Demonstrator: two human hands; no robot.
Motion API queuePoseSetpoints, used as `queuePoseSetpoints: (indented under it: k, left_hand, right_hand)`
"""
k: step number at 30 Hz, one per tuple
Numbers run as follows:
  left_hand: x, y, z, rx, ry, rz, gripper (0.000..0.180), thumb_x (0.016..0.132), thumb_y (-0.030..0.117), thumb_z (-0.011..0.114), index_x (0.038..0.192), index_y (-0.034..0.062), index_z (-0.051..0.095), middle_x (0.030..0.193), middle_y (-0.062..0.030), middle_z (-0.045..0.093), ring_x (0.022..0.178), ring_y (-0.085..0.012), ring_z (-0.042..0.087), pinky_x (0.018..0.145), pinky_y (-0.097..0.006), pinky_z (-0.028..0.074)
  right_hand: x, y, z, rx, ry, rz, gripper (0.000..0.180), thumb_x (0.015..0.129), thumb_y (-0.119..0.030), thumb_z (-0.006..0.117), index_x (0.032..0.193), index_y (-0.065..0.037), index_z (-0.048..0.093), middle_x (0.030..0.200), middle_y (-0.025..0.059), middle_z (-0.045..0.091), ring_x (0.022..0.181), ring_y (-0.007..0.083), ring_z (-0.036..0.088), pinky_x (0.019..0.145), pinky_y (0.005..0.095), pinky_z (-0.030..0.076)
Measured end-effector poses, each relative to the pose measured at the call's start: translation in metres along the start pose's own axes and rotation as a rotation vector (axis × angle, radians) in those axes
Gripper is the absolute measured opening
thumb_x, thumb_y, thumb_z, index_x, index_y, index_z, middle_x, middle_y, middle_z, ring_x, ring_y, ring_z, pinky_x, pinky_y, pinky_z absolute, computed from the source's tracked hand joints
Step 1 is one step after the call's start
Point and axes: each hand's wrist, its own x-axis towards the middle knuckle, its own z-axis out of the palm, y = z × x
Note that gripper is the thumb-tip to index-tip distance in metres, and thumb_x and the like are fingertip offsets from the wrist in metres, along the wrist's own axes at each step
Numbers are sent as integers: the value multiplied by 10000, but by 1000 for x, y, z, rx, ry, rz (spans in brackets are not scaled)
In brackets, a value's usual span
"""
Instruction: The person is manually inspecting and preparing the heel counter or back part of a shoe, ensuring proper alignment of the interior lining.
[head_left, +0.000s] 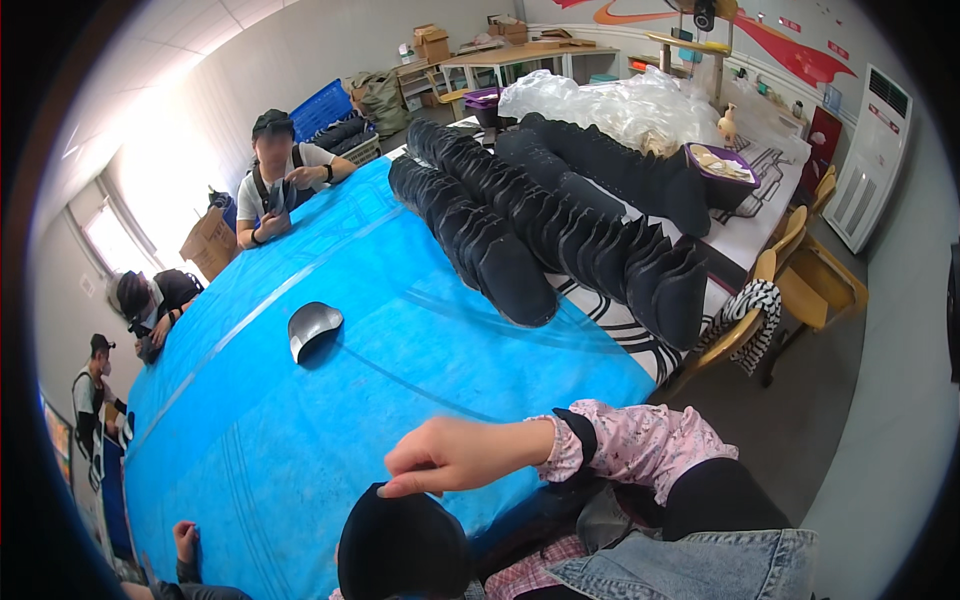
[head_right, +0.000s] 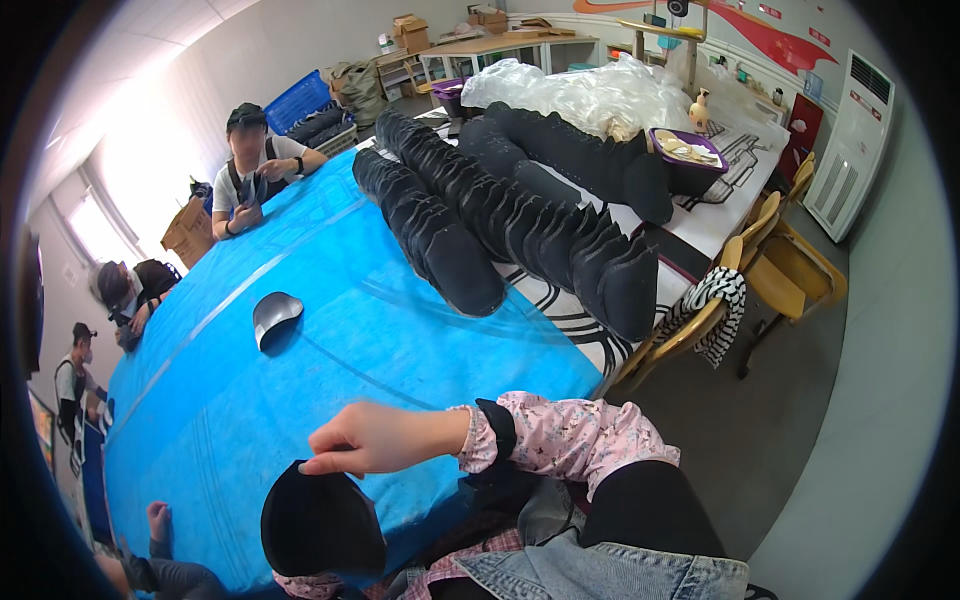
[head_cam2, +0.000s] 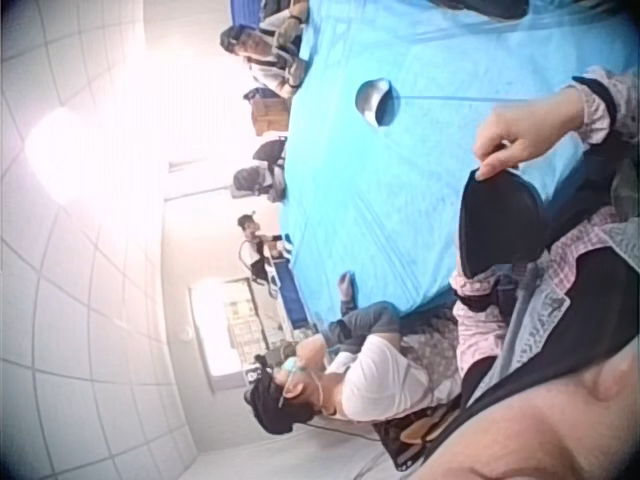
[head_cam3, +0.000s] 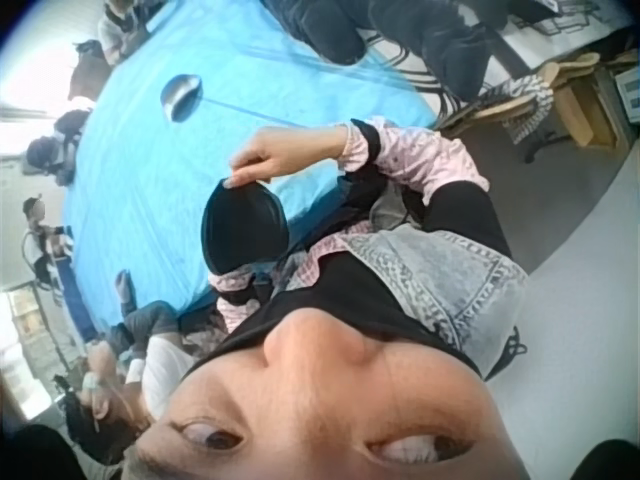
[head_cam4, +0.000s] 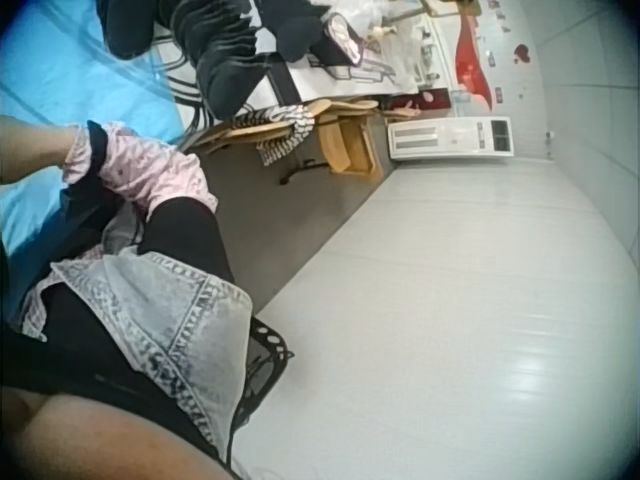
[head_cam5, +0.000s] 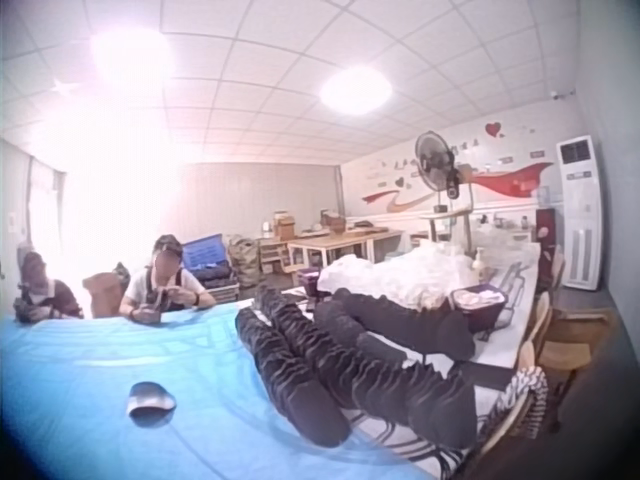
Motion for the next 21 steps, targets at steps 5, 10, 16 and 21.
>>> queuePoseSetpoints:
  k: [5, 10, 16, 21]
  left_hand:
    - [2, -8, -14, -292, -55, -4, 592, 935, 430, 466, 1409, 95, 350, 1382, -85, 440, 1256, -253, 424, 1093, -424, 305]
    - [27, -35, -31, -875, -16, -44, 623, 941, 482, 445, 1423, 105, 329, 1399, -77, 423, 1273, -257, 406, 1110, -434, 287]
    - [23, -30, -29, -1327, -22, 168, 802, 881, 701, 298, 1440, 125, 299, 1433, -131, 383, 1281, -297, 432, 1072, -467, 362]
    - [15, -22, -1, -598, 221, 294, 800, 899, 689, 296, 1469, 130, 239, 1493, -119, 299, 1350, -280, 346, 1115, -449, 299]
  right_hand:
    - [6, 23, 10, 131, -28, 7, 375, 951, -334, 535, 708, -49, 552, 638, 102, 526, 586, 207, 512, 561, 345, 405]
    - [1, 11, -47, -540, 247, -1, 167, 897, -149, 547, 978, -45, 648, 875, 124, 657, 778, 278, 619, 707, 350, 478]
    - [0, -41, 13, -567, 18, -353, 305, 837, -145, 633, 1114, -20, 608, 1129, 108, 637, 1018, 264, 609, 852, 376, 468]
    - [5, -26, 61, -826, 37, -93, 753, 913, -561, 403, 1325, 69, 432, 1339, 208, 484, 1257, 317, 458, 1044, 410, 340]
